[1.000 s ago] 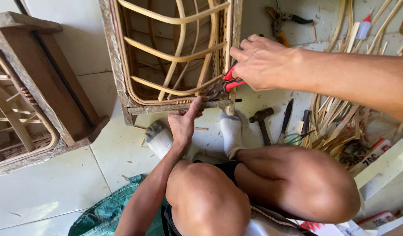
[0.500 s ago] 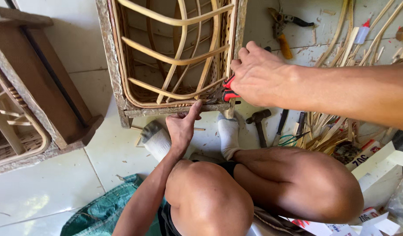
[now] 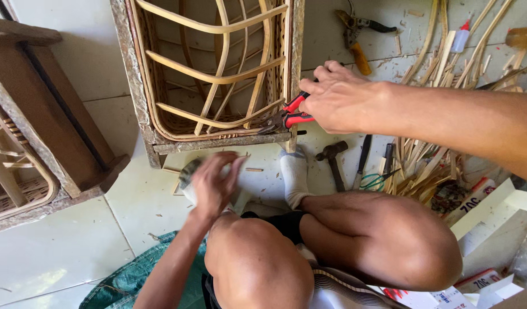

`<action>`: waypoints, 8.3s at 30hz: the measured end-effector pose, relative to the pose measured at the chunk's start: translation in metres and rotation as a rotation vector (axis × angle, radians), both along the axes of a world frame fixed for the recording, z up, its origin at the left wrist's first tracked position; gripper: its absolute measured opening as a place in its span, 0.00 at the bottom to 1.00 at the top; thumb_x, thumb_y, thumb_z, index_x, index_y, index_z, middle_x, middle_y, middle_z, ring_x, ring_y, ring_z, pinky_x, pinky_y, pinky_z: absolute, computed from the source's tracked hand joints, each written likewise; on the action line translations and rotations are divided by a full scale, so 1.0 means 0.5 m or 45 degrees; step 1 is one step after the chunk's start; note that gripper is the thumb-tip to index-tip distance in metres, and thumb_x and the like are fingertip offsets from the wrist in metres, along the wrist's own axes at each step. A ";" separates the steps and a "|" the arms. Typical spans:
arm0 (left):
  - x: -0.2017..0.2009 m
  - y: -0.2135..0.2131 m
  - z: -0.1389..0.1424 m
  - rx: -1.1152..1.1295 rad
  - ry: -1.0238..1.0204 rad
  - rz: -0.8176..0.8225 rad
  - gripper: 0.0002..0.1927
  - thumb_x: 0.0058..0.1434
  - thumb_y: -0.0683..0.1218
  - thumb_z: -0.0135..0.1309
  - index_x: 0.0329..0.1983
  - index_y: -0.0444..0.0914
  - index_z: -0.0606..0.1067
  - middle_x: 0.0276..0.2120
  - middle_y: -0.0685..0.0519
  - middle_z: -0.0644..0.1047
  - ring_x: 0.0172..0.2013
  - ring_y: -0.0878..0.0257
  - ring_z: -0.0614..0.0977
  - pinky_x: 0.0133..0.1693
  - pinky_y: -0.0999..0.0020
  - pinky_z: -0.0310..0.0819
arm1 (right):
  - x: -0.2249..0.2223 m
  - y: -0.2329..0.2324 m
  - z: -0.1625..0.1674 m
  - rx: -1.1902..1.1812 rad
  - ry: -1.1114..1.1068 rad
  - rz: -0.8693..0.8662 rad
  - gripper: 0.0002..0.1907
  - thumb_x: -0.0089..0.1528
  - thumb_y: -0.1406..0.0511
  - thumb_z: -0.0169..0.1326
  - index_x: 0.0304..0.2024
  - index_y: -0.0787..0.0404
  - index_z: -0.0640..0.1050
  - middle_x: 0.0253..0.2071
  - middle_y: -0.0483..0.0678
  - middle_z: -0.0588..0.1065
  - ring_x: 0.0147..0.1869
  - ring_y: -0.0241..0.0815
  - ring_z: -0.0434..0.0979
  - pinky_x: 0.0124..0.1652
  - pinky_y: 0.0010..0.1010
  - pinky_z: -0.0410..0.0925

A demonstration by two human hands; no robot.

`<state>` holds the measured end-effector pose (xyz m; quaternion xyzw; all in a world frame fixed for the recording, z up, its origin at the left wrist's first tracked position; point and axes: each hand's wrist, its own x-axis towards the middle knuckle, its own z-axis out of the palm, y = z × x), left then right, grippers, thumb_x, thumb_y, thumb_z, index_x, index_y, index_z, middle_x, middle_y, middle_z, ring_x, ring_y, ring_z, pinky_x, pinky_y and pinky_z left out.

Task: The person assembles a rectangular basket frame by inserting thin wooden strips into a wooden mold. They use pliers to cut and adjust the strips, a hammer to tap them into place, and apply glue to secure the joints. The person works methodically, fitting each strip and reinforcing the structure.

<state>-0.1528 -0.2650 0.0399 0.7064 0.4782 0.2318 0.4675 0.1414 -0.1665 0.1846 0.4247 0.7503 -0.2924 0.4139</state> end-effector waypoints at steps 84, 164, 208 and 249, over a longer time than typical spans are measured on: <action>0.069 0.015 -0.076 1.005 0.279 -0.713 0.29 0.72 0.48 0.59 0.71 0.37 0.63 0.59 0.46 0.72 0.57 0.55 0.72 0.63 0.45 0.53 | 0.270 -0.423 -0.376 1.763 0.433 -2.143 0.47 0.61 0.57 0.73 0.69 0.71 0.60 0.66 0.66 0.63 0.67 0.59 0.65 0.62 0.47 0.62; 0.048 -0.019 -0.109 -1.084 -0.679 0.648 0.13 0.63 0.49 0.63 0.30 0.35 0.80 0.23 0.55 0.79 0.24 0.71 0.77 0.30 0.76 0.70 | -0.097 -0.143 -0.087 1.099 0.737 -0.179 0.21 0.58 0.63 0.67 0.51 0.64 0.79 0.39 0.44 0.72 0.44 0.41 0.70 0.45 0.36 0.62; 0.113 -0.004 -0.047 -1.114 -0.293 0.259 0.23 0.64 0.55 0.60 0.25 0.30 0.83 0.22 0.46 0.83 0.23 0.63 0.82 0.33 0.67 0.78 | 0.152 -0.093 -0.157 1.285 0.838 0.245 0.12 0.68 0.67 0.58 0.55 0.57 0.77 0.58 0.47 0.74 0.64 0.44 0.75 0.68 0.39 0.67; 0.101 -0.017 -0.079 -1.025 -0.346 0.185 0.19 0.66 0.51 0.58 0.27 0.32 0.83 0.22 0.49 0.83 0.26 0.66 0.83 0.33 0.69 0.77 | 0.006 -0.291 -0.258 0.334 1.475 -2.120 0.17 0.62 0.58 0.61 0.41 0.65 0.75 0.34 0.50 0.80 0.30 0.35 0.81 0.31 0.27 0.78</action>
